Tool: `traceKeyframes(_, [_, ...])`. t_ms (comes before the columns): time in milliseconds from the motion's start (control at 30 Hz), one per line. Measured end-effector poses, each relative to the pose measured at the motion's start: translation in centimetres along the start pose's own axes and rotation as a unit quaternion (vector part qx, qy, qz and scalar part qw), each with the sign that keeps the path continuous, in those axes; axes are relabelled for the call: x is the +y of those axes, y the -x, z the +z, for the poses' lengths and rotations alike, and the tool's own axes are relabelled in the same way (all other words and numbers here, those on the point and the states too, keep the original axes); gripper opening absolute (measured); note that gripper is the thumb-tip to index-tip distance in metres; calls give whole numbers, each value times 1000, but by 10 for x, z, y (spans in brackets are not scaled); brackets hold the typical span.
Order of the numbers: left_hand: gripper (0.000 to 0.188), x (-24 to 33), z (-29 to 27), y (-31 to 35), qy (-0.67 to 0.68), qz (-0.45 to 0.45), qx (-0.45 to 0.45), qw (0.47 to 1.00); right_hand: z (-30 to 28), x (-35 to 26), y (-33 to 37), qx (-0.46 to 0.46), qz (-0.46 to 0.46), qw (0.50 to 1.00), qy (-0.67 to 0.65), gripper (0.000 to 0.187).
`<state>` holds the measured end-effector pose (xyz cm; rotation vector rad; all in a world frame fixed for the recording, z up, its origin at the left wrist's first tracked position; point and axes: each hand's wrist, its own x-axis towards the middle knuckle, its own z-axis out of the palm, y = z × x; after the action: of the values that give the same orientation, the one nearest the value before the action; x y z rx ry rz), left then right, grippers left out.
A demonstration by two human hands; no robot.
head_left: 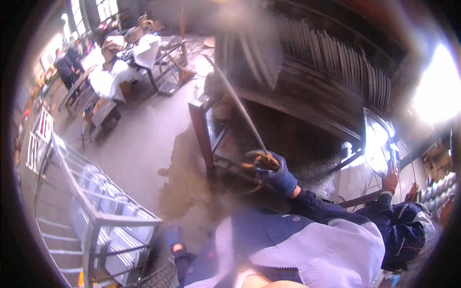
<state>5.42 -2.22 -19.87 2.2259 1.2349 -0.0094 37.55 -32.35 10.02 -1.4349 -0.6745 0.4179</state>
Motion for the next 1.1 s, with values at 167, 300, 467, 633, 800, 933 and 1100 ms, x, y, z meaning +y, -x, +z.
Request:
traceKeyframes(167, [43,311,-97,-68,294,366,150,870,-47,9,27,124,-7,992,35,27])
traceKeyframes(300, [61,516,-151,-89,130,623,276,721,-65,8,56,204,16,976,76,26])
traceKeyframes(467, [71,671,-190,-108,22,561,371,740,-54,0,95,295,29,947,122,24])
traceKeyframes(633, [80,725,-179,-118,53,393,305,866,-44,8,114,403,8,900,162,23])
traceKeyframes(800, [71,756,-123,-116,149,517,489,687,-39,24,122,455,15,879,144,16])
traceKeyframes(933, [52,785,-88,-126,509,316,40,800,-34,40,135,491,-17,861,131,22])
traceKeyframes(1100, [42,778,-92,-119,540,391,37,745,-33,60,155,512,22,809,289,19])
